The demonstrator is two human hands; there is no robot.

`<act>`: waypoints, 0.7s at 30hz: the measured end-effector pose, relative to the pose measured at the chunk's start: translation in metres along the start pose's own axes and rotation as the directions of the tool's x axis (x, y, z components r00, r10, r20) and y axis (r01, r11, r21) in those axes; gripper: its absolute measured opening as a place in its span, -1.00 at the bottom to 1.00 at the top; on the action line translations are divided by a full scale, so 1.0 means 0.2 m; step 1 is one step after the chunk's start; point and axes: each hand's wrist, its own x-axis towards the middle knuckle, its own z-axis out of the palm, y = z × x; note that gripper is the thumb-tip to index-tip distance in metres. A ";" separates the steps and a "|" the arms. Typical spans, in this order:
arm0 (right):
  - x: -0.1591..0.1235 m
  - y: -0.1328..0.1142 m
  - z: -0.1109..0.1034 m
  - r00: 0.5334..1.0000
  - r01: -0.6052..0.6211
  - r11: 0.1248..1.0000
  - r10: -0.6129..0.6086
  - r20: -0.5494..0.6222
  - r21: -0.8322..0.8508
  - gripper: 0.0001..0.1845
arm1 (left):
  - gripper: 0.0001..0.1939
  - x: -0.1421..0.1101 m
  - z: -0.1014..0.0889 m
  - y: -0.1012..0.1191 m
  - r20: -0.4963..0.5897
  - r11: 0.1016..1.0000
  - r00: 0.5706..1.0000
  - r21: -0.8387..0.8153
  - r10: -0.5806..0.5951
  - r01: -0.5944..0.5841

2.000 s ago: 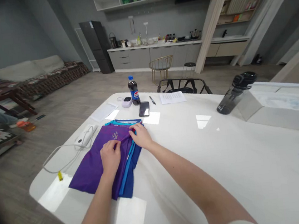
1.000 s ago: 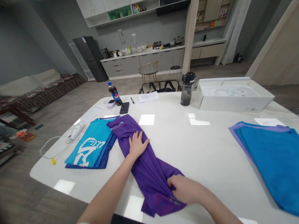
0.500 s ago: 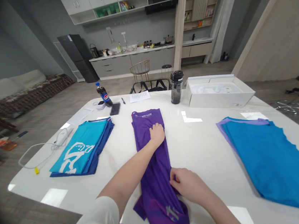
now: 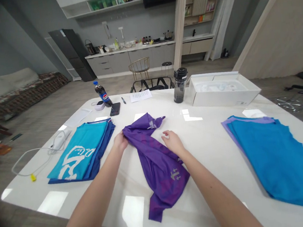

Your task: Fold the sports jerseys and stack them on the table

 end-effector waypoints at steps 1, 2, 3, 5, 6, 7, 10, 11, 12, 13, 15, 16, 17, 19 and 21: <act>0.04 -0.03 0.04 1.000 0.015 0.999 -0.014 0.024 -0.040 -0.64 | -0.92 -0.01 -0.06 0.00 -0.045 0.999 0.998 0.030 0.043 -0.042; 0.07 -0.06 0.07 0.999 0.024 0.997 -0.020 0.044 -0.074 -0.63 | -0.89 -0.02 -0.11 -0.01 -0.062 0.988 0.990 0.102 0.127 -0.120; 0.10 -0.08 0.11 0.998 0.024 0.994 -0.017 0.064 -0.105 -0.61 | -0.84 -0.04 -0.14 -0.01 -0.024 0.943 0.968 0.235 0.249 -0.237; 0.17 -0.14 0.15 0.996 0.008 0.987 0.007 0.093 -0.160 -0.59 | -0.73 -0.08 -0.14 -0.03 0.283 0.644 0.842 0.547 0.459 -0.534; 0.20 -0.17 0.17 0.995 -0.002 0.982 0.020 0.097 -0.188 -0.58 | -0.68 -0.09 -0.12 -0.04 0.482 0.412 0.746 0.629 0.459 -0.659; 0.23 -0.19 0.18 0.995 -0.011 0.976 0.033 0.097 -0.217 -0.57 | -0.63 -0.11 -0.09 -0.05 0.635 0.204 0.668 0.647 0.389 -0.734; 0.30 -0.22 0.21 0.995 -0.040 0.960 0.063 0.078 -0.276 -0.54 | -0.66 -0.10 0.02 -0.07 0.743 -0.053 0.645 0.662 0.180 -0.747; 0.32 -0.23 0.22 0.995 -0.046 0.959 0.070 0.075 -0.281 -0.53 | -0.74 -0.08 0.04 -0.07 0.731 -0.059 0.668 0.680 0.141 -0.731; 0.33 -0.23 0.23 0.995 -0.045 0.959 0.068 0.072 -0.280 -0.55 | -0.81 -0.06 0.06 -0.07 0.725 -0.033 0.680 0.686 0.110 -0.727; 0.34 -0.23 0.24 0.996 -0.036 0.962 0.058 0.071 -0.269 -0.59 | -0.87 -0.03 0.07 -0.07 0.731 0.020 0.676 0.677 0.089 -0.735; 0.36 -0.23 0.27 0.998 -0.001 0.977 0.016 0.068 -0.212 -0.68 | -0.87 0.01 0.06 -0.06 0.760 0.179 0.640 0.618 0.113 -0.765; 0.37 -0.23 0.28 0.998 0.022 0.987 -0.012 0.067 -0.158 -0.73 | -0.86 0.03 0.05 -0.05 0.765 0.270 0.624 0.574 0.159 -0.773; 0.38 -0.23 0.29 0.998 0.041 0.996 -0.036 0.060 -0.082 -0.76 | -0.86 0.04 0.03 -0.04 0.755 0.363 0.618 0.524 0.220 -0.770; 0.41 -0.25 0.31 0.997 0.064 0.991 -0.067 0.024 0.121 -0.73 | -0.85 0.04 0.01 -0.01 0.687 0.556 0.648 0.413 0.329 -0.721; 0.43 -0.28 0.31 0.996 0.087 0.944 -0.080 -0.034 0.319 -0.67 | -0.85 0.04 -0.01 0.02 0.571 0.746 0.729 0.279 0.378 -0.605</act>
